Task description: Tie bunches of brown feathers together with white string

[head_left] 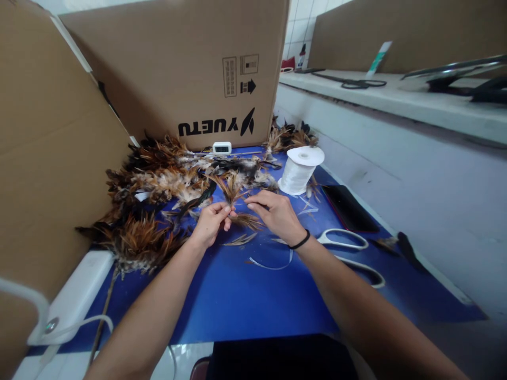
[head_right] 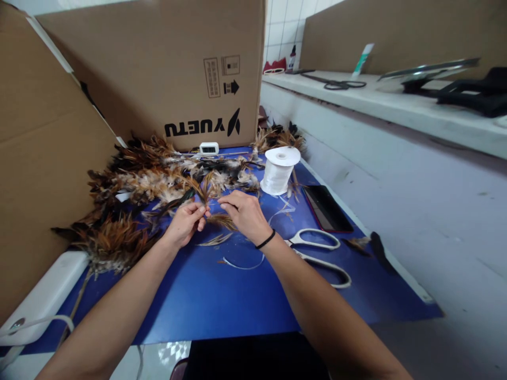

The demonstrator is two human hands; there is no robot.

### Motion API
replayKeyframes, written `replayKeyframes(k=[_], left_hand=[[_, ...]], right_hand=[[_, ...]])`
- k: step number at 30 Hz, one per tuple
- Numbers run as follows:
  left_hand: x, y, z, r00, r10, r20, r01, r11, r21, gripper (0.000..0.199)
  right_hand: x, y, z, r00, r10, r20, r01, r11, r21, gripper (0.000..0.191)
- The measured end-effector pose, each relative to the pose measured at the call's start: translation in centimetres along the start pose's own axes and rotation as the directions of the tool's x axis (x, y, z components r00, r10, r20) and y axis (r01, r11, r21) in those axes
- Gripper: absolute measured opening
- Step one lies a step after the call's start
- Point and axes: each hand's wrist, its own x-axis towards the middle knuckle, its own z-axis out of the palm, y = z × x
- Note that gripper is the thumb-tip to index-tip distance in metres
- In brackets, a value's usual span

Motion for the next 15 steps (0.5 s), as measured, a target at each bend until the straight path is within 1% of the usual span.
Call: replayKeyframes(k=[3, 6, 10, 15], left_hand=[[-0.17, 0.16, 0.17, 0.998, -0.028, 0.060, 0.030, 0.999, -0.028, 0.027], [-0.28, 0.30, 0.26, 0.994, -0.061, 0.093, 0.066, 0.997, -0.051, 0.027], [-0.35, 0.35, 0.23, 0.986, -0.098, 0.137, 0.104, 0.994, -0.042, 0.030], [-0.45, 0.39, 0.18, 0.973, -0.138, 0.184, 0.148, 0.988, -0.038, 0.029]], right_hand=[[-0.06, -0.09, -0.01, 0.994, -0.106, -0.001, 0.105, 0.991, -0.085, 0.019], [-0.24, -0.04, 0.05, 0.982, -0.186, 0.019, 0.187, 0.964, -0.187, 0.023], [-0.32, 0.00, -0.07, 0.973, -0.229, 0.031, 0.228, 0.932, -0.281, 0.025], [-0.25, -0.16, -0.26, 0.964, -0.256, 0.076, 0.267, 0.899, -0.348, 0.029]])
